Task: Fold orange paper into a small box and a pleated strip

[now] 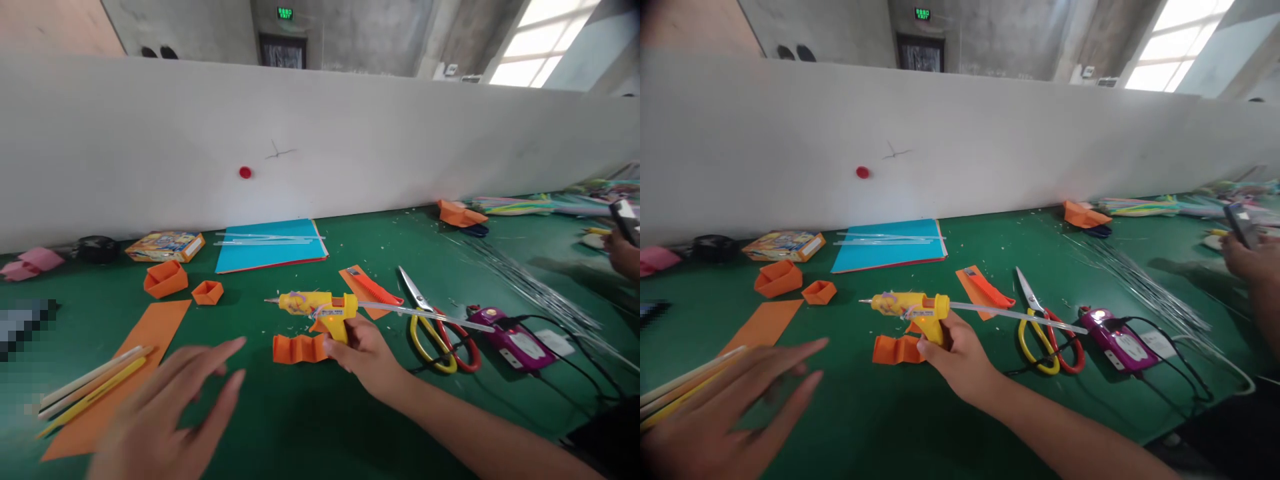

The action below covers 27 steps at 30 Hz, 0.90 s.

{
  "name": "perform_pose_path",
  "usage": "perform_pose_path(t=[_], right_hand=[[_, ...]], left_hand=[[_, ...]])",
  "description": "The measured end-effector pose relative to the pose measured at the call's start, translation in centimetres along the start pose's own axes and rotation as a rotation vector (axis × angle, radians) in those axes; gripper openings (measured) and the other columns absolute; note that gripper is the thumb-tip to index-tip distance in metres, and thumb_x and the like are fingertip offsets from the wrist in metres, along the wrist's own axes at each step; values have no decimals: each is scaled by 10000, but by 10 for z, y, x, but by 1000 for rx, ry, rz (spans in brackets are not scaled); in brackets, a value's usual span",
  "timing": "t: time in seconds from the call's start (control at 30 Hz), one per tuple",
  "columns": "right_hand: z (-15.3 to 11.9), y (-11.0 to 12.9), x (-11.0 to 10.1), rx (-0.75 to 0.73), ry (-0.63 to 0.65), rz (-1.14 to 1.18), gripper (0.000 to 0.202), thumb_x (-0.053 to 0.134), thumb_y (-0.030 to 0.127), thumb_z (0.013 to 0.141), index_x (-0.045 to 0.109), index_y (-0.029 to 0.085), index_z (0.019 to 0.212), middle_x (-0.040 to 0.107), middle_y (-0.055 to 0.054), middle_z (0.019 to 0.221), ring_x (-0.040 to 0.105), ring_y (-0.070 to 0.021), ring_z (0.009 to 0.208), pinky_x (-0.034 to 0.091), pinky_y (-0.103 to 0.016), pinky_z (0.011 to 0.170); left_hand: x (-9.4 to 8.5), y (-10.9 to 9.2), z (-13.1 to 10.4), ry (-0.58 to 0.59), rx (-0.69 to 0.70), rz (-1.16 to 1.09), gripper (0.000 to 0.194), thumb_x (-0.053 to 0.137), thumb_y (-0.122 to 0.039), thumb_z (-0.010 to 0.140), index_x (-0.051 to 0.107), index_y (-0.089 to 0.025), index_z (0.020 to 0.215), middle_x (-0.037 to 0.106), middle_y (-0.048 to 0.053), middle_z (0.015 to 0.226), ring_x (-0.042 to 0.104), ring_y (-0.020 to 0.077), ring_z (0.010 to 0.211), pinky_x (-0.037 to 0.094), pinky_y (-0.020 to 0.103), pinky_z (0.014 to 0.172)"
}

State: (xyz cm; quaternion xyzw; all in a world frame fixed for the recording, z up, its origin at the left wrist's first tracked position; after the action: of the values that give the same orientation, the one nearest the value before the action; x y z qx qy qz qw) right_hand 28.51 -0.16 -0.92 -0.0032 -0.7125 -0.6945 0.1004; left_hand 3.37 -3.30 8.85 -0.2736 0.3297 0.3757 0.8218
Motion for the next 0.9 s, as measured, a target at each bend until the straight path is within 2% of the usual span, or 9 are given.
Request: perform_pose_path(t=[0.07,0.13,0.3,0.47,0.6,0.7,0.9], right_hand=[[-1,2,0,-12,0,-5,265,723,368,814,601,197,976,514,38,703,380,-90,544,305,-229,492],[-3,6,0,-24,5,-9,271,718,366,822,606,197,1002,520,35,698,388,-95,545,305,-231,491],[-4,13,0,-54,34,-5,270,720,356,826,605,201,1014,538,31,701,413,-101,551,317,-239,504],[0,14,1,-47,58,50,227,718,299,798,583,200,950,536,43,688,392,-85,518,300,-232,483],[4,12,1,-55,33,51,218,716,287,775,562,202,903,545,45,684,398,-80,506,297,-227,464],[3,11,1,-53,33,34,212,712,292,776,555,203,886,538,50,671,398,-78,498,295,-227,459],[1,15,3,-53,39,14,203,702,292,767,550,203,866,543,47,671,393,-76,497,294,-228,461]], left_hand=[[12,-17,20,45,72,-27,331,538,-387,988,620,-272,1287,658,-5,883,626,101,694,513,202,654],[19,-28,39,39,102,-10,332,543,-378,987,618,-264,1290,631,-14,841,620,96,679,491,195,611],[24,-34,69,-41,209,16,246,587,-340,978,683,-261,1190,636,-28,827,598,79,649,438,204,569],[31,-31,73,-89,238,-86,114,629,-236,953,726,-258,1009,665,-46,797,606,60,659,438,183,598],[35,-29,74,-103,205,-94,137,615,-272,958,722,-243,1037,621,-41,730,552,67,577,398,198,524],[38,-27,75,-96,193,-91,185,606,-303,966,710,-242,1107,618,-37,736,567,76,602,420,201,548],[44,-19,72,-82,216,-85,90,623,-273,965,709,-244,959,681,-43,839,624,70,682,446,209,623]])
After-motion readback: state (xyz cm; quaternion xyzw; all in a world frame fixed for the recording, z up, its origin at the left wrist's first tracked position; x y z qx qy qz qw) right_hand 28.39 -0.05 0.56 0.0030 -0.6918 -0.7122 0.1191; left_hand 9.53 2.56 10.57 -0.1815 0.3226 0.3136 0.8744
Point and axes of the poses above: each hand's wrist, its own z-axis towards the middle knuckle, its own x-axis out of the palm, y = z × x, the point moved 4 cm from there along z, towards the middle knuckle
